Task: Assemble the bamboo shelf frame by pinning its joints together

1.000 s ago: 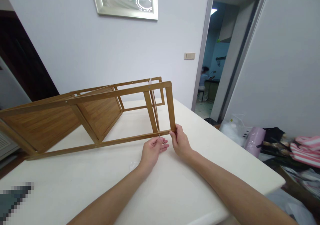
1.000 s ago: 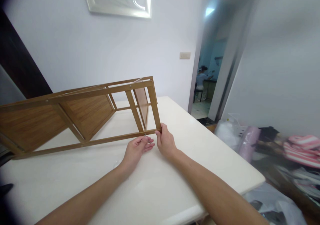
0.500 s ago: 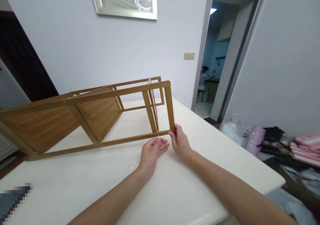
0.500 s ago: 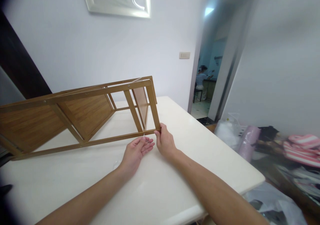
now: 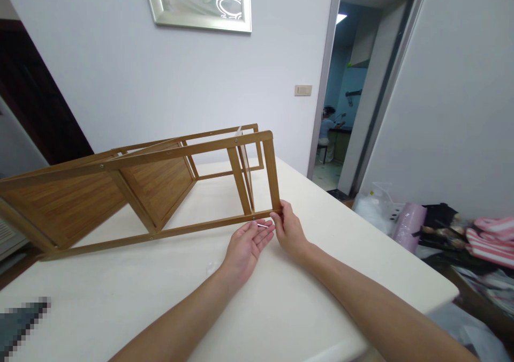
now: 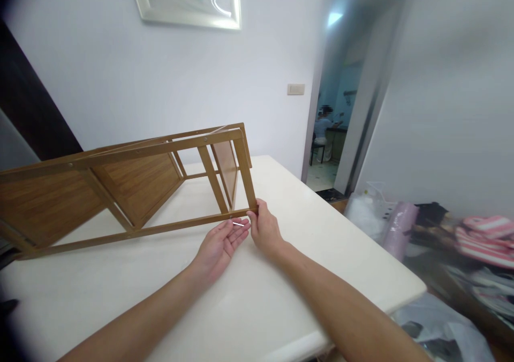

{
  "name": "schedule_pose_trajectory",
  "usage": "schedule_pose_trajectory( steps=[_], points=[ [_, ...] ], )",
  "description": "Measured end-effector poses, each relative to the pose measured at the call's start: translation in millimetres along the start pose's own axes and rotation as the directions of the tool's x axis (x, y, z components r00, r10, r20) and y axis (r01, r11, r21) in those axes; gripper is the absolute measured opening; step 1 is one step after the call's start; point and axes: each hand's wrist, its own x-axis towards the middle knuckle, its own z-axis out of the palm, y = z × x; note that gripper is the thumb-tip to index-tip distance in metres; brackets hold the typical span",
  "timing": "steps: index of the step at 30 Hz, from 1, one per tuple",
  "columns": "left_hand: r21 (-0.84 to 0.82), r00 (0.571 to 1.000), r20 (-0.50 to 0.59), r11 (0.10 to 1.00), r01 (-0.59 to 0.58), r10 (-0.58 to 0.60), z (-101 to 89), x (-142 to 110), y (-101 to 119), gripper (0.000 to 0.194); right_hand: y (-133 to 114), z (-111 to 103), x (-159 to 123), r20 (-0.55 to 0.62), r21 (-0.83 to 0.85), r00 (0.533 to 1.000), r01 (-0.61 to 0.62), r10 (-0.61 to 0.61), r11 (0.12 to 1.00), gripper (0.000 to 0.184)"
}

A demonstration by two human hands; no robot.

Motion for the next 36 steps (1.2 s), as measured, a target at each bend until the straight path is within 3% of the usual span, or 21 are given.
schedule_pose_trajectory(
  steps=[24, 36],
  points=[
    [0.057, 0.999, -0.003, 0.998, -0.033, 0.033, -6.0, 3.2, -1.5, 0.020, -3.8, 0.2, 0.2, 0.005, 0.067, 1.000, 0.003, -0.003, 0.998, 0.026],
    [0.026, 0.995, 0.100, 0.999, -0.018, 0.016, -4.4, 3.0, -4.0, 0.025, -3.8, -0.7, -0.5, -0.023, 0.056, 1.000, 0.003, -0.002, 0.998, 0.027]
  ],
)
